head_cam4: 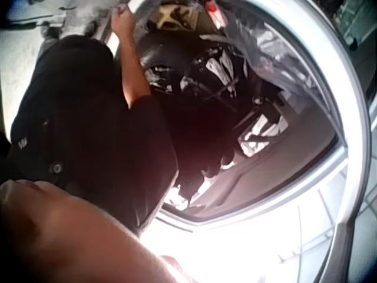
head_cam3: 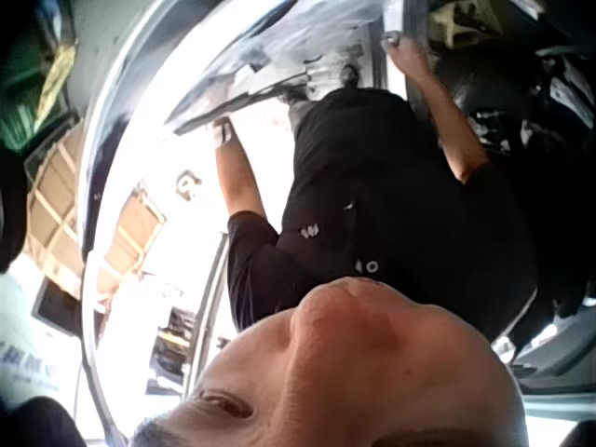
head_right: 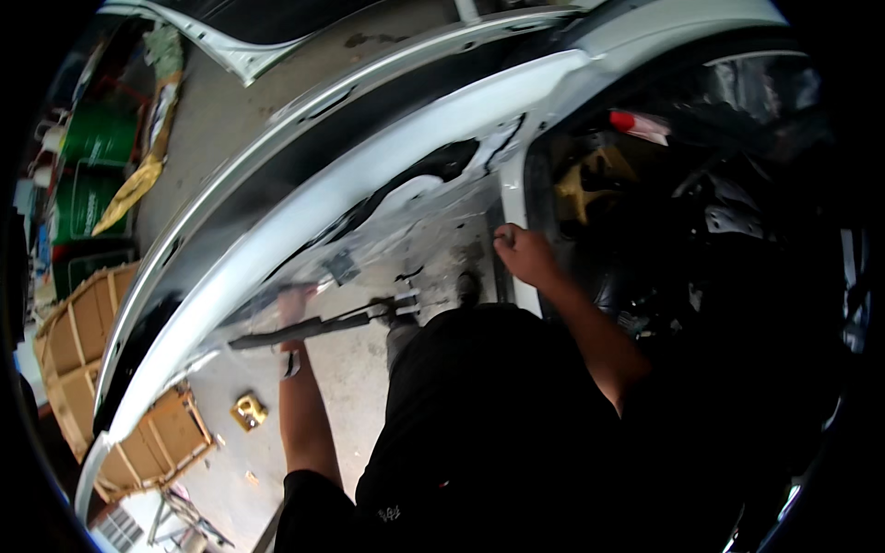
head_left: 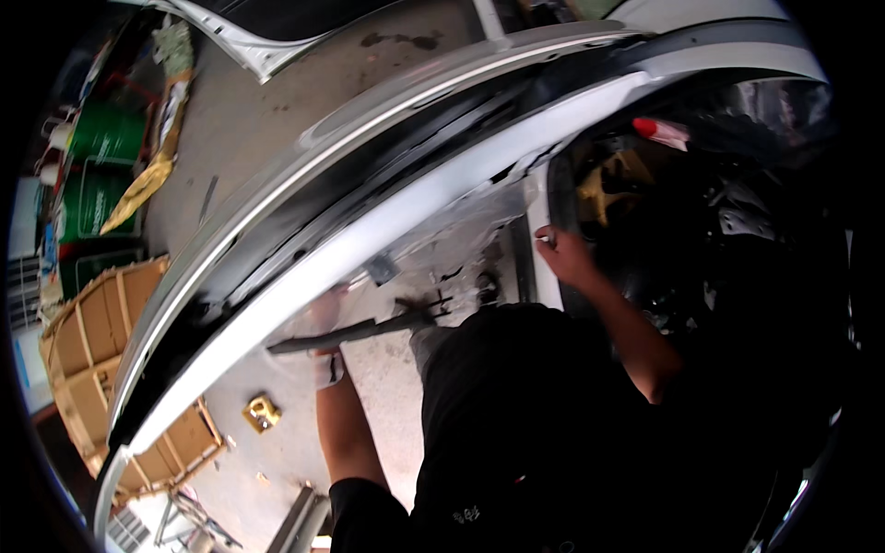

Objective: The person walks to a white car with its rear door open and uses a screwdriver to remove screws from the door frame. They detach a black plastic trim piece, place it inside the vehicle, and continue removing screws and peeling back a protective film from the door's inner panel.

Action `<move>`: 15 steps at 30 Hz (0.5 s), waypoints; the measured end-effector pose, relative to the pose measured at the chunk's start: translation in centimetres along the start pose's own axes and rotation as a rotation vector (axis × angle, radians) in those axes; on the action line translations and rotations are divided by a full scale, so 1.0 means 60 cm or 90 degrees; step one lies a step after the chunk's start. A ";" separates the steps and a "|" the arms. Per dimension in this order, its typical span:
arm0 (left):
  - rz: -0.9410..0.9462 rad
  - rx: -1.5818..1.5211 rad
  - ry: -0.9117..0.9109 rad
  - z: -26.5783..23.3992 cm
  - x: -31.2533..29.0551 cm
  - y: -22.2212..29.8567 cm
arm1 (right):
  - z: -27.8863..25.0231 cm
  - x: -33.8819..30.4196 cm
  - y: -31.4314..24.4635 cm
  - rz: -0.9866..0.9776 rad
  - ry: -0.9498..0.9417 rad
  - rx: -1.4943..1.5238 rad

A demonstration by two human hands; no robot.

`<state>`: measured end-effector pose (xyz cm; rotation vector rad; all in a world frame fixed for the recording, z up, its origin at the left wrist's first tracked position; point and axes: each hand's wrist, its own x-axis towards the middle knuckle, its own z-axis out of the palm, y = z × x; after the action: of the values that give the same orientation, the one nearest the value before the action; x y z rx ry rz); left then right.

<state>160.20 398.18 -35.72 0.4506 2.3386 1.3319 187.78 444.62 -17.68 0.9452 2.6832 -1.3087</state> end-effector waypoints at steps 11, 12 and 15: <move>0.205 0.612 0.035 -0.027 -0.044 0.077 | -0.031 0.050 -0.120 -0.039 0.120 0.097; 0.149 0.382 0.119 -0.032 -0.066 0.056 | -0.035 0.053 -0.126 -0.026 0.122 0.097; -0.218 -0.459 0.224 0.023 -0.176 0.085 | -0.039 0.064 -0.138 -0.045 0.167 0.083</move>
<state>170.38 396.76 -29.94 -0.4112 1.8525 2.0345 180.88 444.36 -11.25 1.1168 2.8764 -1.4859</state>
